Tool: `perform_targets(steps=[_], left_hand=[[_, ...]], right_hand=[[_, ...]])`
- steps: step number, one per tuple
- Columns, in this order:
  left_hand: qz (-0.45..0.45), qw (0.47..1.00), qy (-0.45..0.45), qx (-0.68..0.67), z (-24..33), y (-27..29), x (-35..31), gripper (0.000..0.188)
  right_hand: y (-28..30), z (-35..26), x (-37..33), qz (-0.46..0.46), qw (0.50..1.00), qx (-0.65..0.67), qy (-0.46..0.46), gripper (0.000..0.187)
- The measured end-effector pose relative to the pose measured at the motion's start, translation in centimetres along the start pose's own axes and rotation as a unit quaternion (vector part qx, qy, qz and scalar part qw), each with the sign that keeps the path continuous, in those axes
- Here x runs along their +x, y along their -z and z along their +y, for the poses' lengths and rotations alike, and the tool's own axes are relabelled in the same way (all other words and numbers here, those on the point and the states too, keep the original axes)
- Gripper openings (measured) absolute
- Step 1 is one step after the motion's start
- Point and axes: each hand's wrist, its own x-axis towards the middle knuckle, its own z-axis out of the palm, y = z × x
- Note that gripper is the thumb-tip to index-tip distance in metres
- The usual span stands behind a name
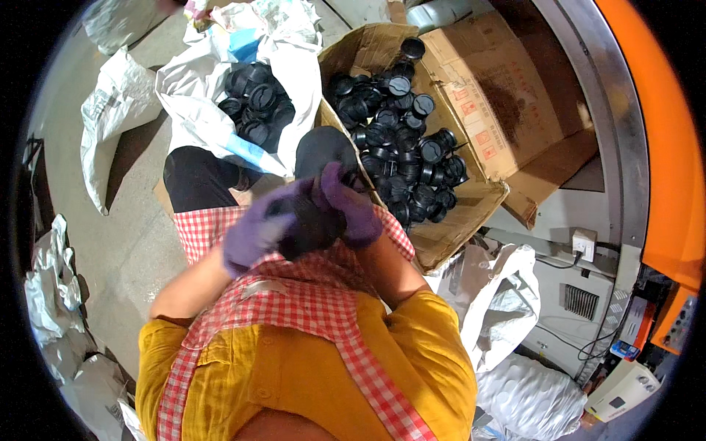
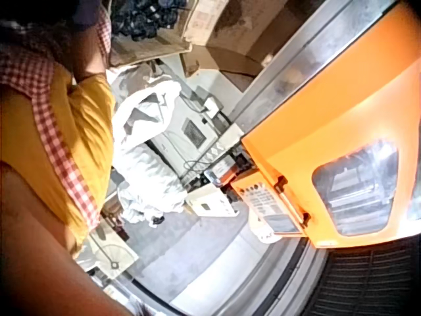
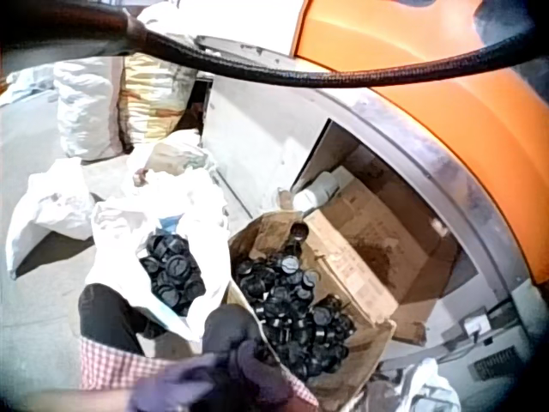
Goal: The person cleans plastic caps by hand, picking them up from a box and using a small tool to scrape the edges before placing them into a white bag.
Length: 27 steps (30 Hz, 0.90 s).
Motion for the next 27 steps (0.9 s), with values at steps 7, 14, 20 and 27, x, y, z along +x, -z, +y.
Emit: perform_targets(steps=[7, 14, 20, 27], left_hand=[[0.103, 0.947, -0.176, 0.249, -0.8, -2.6, 5.1, 0.043], [0.111, 0.876, -0.178, 0.434, 4.6, 1.0, 6.5, 0.037], [0.295, 0.787, -0.076, 0.536, -1.2, 10.9, 12.6, 0.063], [0.198, 0.866, 0.057, 0.456, -3.3, 10.6, 13.3, 0.053]], right_hand=[[4.9, -0.9, 4.1, 0.133, 0.907, -0.387, 0.101, 0.016], [17.0, 0.4, 11.6, 0.44, 0.677, -0.578, 0.117, 0.012], [21.0, 3.4, 18.5, 0.254, 0.677, -0.687, -0.069, 0.034], [23.3, 5.6, 20.6, 0.194, 0.571, -0.781, -0.163, 0.042]])
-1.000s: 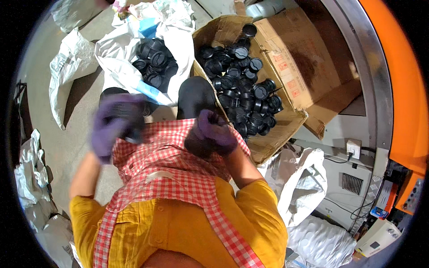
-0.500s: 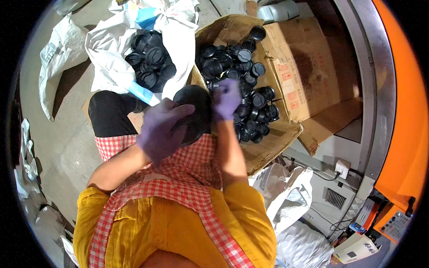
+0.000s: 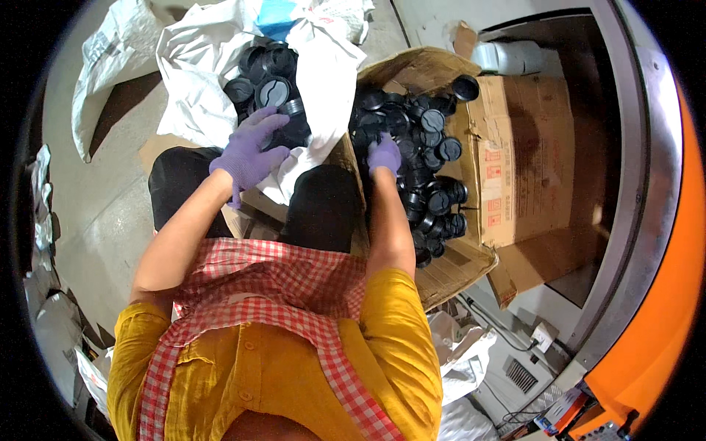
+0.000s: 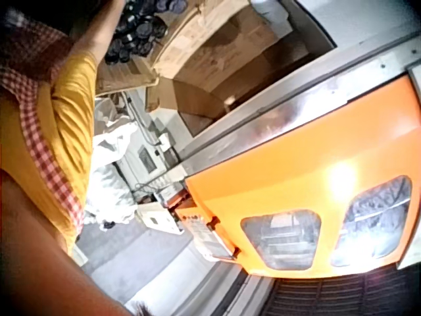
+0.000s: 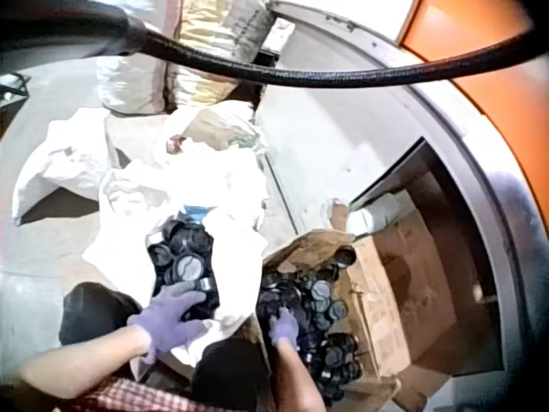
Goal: The person cleans plastic caps by hand, picking them up from a box and using a small tool to scrape the edges before placing them into a white bag.
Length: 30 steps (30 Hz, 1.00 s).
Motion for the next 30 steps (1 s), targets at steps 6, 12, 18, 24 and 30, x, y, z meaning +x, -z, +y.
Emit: perform_targets(steps=[6, 12, 18, 24, 30], left_hand=[[-0.042, 0.967, 0.032, -0.248, 0.5, -0.9, 0.3, 0.043], [-0.085, 0.95, -0.083, -0.289, 7.5, -3.5, -2.9, 0.054], [-0.136, 0.841, 0.126, -0.508, 11.0, -0.3, -7.9, 0.046], [-0.339, 0.846, 0.027, -0.411, 8.1, 2.3, -12.9, 0.05], [-0.318, 0.871, 0.06, -0.37, 8.4, 2.5, -16.1, 0.056]], right_hand=[[4.0, -0.8, -4.3, 0.15, 0.972, 0.174, 0.06, 0.03], [12.6, -7.0, -20.6, 0.166, 0.915, 0.286, 0.229, 0.019], [12.8, -3.4, -26.0, 0.135, 0.806, 0.552, 0.165, 0.018], [14.5, -3.4, -28.3, -0.063, 0.843, 0.361, 0.393, 0.037], [12.9, -5.0, -30.3, -0.044, 0.885, 0.272, 0.376, 0.026]])
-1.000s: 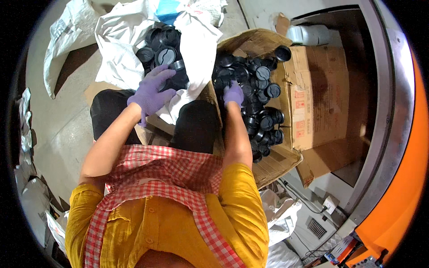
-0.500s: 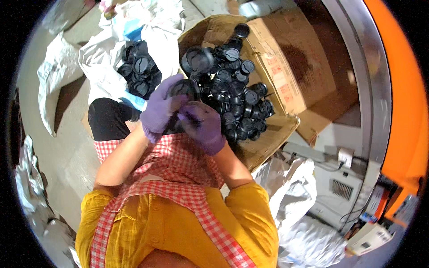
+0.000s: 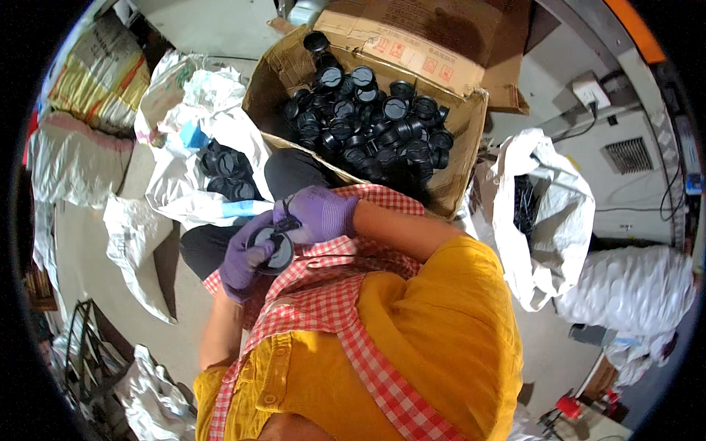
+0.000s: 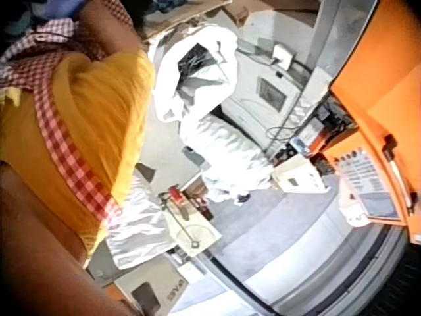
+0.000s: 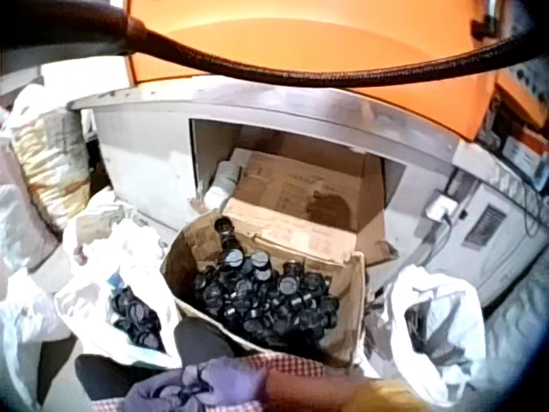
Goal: The person cleans plastic caps by hand, picking them up from a box and using a small tool to scrape the edges before placing them into a white bag.
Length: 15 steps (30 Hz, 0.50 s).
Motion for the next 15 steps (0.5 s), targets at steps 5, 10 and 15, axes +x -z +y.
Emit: perform_targets(steps=[5, 10, 15], left_hand=[[-0.112, 0.724, -0.214, 0.646, 1.7, 1.3, -2.6, 0.053], [-0.106, 0.475, -0.449, 0.749, 8.0, -0.9, -7.4, 0.026], [0.335, 0.833, -0.313, 0.311, 9.7, 6.0, -12.5, 0.035]], right_hand=[[-0.8, -2.7, -1.6, -0.201, 0.975, -0.031, -0.088, 0.035], [1.4, -3.6, -3.0, -0.319, 0.893, 0.274, -0.161, 0.03], [2.0, 3.0, -5.2, -0.107, 0.863, 0.467, -0.162, 0.012]])
